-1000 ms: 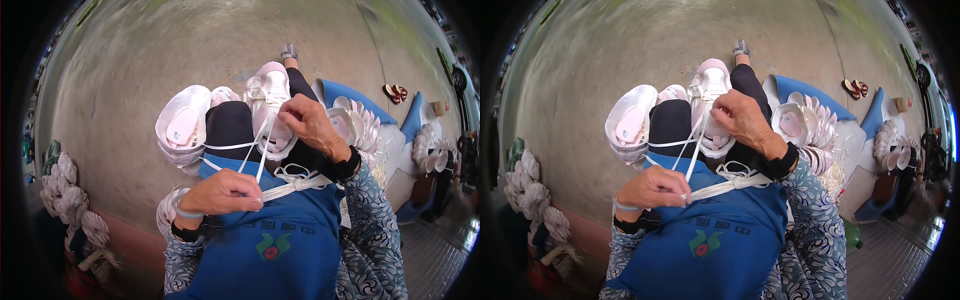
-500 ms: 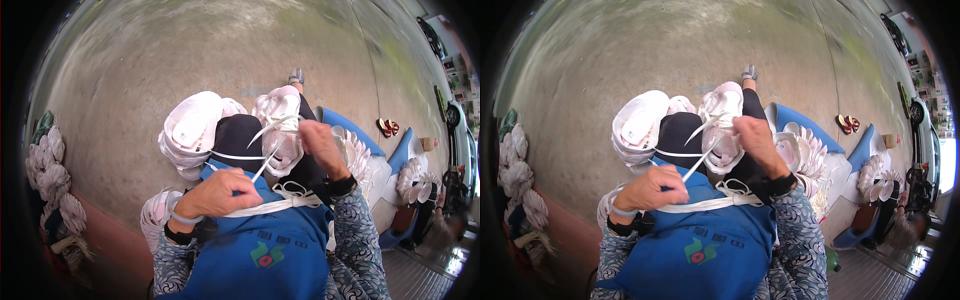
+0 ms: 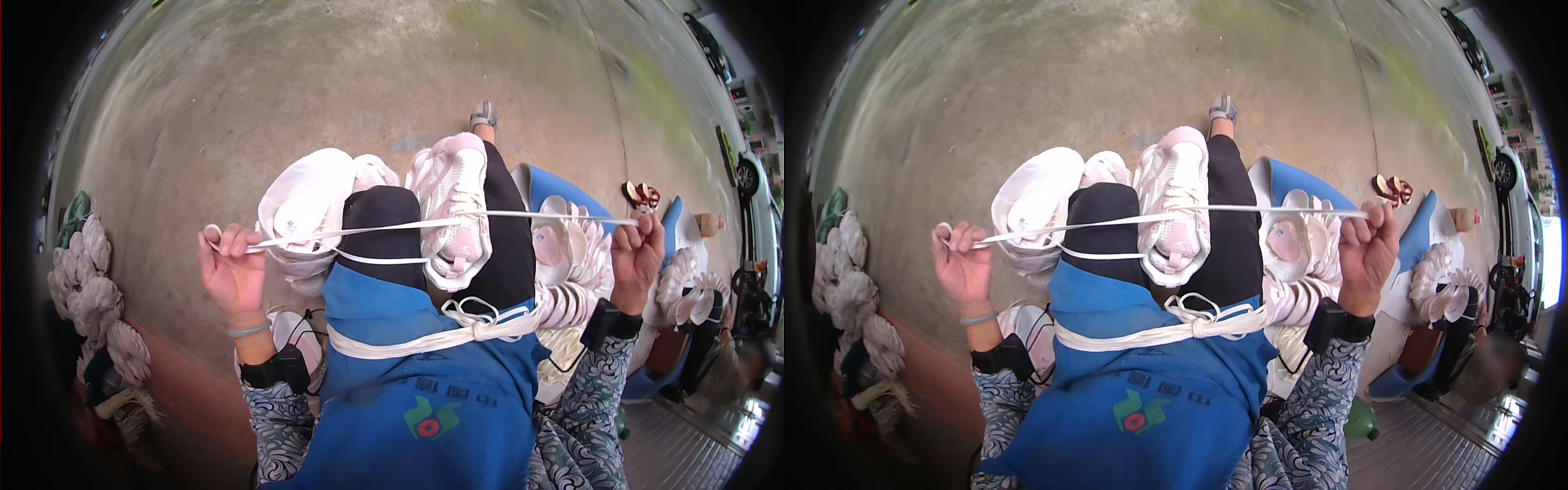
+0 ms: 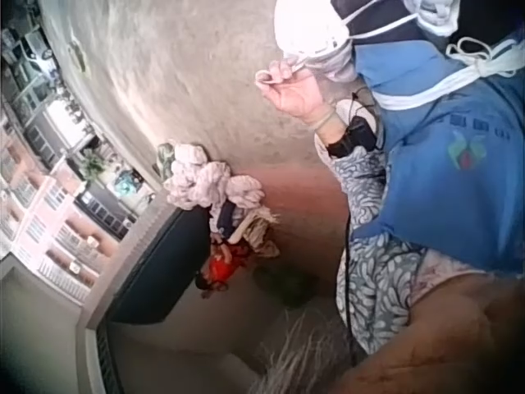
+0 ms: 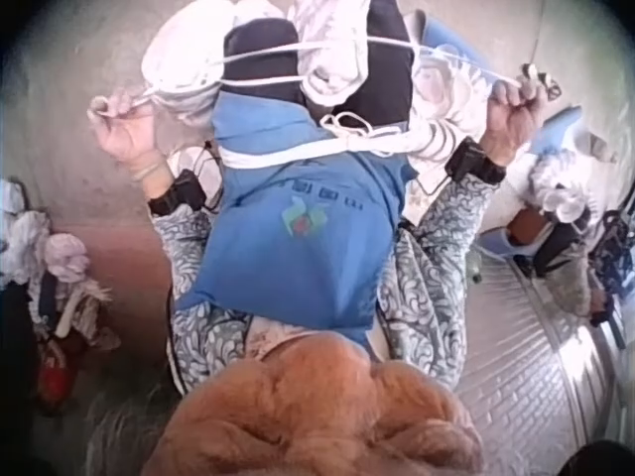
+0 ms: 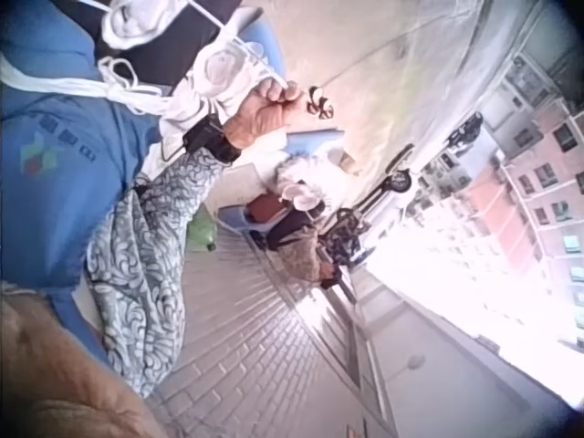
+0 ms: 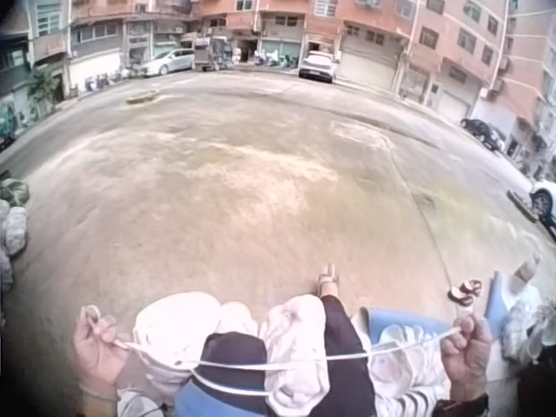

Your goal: Lacing up pairs of newly manufactured pink and white sneakers.

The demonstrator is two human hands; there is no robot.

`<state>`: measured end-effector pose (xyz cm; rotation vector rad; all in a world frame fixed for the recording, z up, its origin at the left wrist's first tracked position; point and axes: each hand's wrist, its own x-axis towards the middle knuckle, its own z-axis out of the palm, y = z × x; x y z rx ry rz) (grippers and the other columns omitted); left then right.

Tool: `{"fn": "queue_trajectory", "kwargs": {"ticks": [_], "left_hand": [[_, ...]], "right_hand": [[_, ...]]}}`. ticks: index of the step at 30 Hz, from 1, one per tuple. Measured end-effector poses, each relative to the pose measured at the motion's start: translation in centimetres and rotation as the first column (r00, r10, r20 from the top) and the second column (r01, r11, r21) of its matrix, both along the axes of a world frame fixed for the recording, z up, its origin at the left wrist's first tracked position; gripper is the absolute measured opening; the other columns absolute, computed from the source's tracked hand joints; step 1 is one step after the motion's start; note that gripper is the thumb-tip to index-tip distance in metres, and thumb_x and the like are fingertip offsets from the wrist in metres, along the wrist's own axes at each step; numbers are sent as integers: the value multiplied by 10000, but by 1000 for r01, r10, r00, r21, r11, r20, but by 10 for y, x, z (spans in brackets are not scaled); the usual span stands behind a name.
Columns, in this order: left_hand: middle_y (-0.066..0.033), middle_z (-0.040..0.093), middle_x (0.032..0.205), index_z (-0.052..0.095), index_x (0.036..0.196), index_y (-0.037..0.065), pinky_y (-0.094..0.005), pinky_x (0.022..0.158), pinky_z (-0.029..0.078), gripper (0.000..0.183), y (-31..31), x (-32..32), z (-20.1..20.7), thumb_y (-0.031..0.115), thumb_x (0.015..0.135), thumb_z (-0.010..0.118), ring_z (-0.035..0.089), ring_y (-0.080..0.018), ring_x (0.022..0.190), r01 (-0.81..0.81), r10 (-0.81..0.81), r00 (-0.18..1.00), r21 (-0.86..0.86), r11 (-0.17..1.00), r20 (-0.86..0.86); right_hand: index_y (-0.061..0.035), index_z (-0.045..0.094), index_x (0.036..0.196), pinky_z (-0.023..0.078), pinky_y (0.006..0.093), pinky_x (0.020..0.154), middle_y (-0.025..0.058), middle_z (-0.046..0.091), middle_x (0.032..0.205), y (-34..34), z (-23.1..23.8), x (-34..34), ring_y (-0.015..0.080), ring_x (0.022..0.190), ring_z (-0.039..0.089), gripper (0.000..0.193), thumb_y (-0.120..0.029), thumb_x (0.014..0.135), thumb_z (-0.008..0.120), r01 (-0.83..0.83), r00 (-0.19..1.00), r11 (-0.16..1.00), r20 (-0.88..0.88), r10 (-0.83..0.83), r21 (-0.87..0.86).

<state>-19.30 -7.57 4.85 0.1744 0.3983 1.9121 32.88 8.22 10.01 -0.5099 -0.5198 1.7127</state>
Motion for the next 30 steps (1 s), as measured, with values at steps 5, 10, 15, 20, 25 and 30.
{"fn": "queue_trajectory", "kwargs": {"ticks": [5, 10, 15, 20, 25, 30], "left_hand": [[13, 419, 726, 598, 953, 61, -293, 680, 413, 263, -2, -3, 3, 292, 991, 477, 423, -124, 636, -17, 6, 991, -79, 997, -133], [39, 504, 687, 652, 892, 51, -221, 535, 372, 163, 48, 86, 18, 193, 933, 583, 449, -51, 574, -58, -406, 514, -503, 862, -756], [-132, 556, 718, 607, 820, 4, -378, 619, 448, 159, 94, 157, -2, 155, 868, 625, 591, -288, 688, -53, -195, -191, -189, 981, -962], [-151, 585, 834, 607, 900, 23, -396, 667, 479, 167, 102, 173, -14, 159, 819, 659, 604, -339, 755, -26, -226, -468, -242, 970, -854], [-147, 566, 806, 603, 887, 11, -393, 653, 464, 167, 109, 179, -15, 152, 818, 660, 591, -329, 736, 27, -196, -465, -234, 972, -864], [-139, 552, 774, 601, 899, 1, -381, 645, 452, 193, 113, 190, -12, 163, 816, 666, 578, -309, 710, 20, -177, -486, -213, 977, -856]], "right_hand": [[-45, 524, 874, 403, 313, 746, 26, 503, 824, -7, 3, -36, 172, 777, 495, 232, -231, 997, 460, 116, 830, 974, 519, -202, 193], [-65, 518, 919, 396, 251, 578, -24, 385, 651, -18, 18, -43, 92, 574, 410, 215, -240, 1008, 430, -18, 979, 1000, 203, 22, -21], [-53, 537, 908, 253, 197, 368, -79, 260, 538, -34, 20, -39, 24, 418, 253, 239, -262, 996, 461, 46, 908, 997, 419, -18, -57], [-55, 538, 888, 237, 187, 366, -85, 271, 549, -41, 17, -26, 17, 419, 242, 233, -264, 980, 492, 111, 900, 992, 431, -71, -67], [-62, 544, 887, 225, 185, 370, -84, 287, 568, -36, 9, -30, 12, 423, 241, 211, -257, 966, 520, 81, 885, 994, 464, -39, -71], [-47, 560, 859, 212, 194, 374, -79, 297, 544, -38, -7, -47, 23, 415, 256, 227, -251, 957, 542, 38, 874, 992, 486, 27, -124]]}}
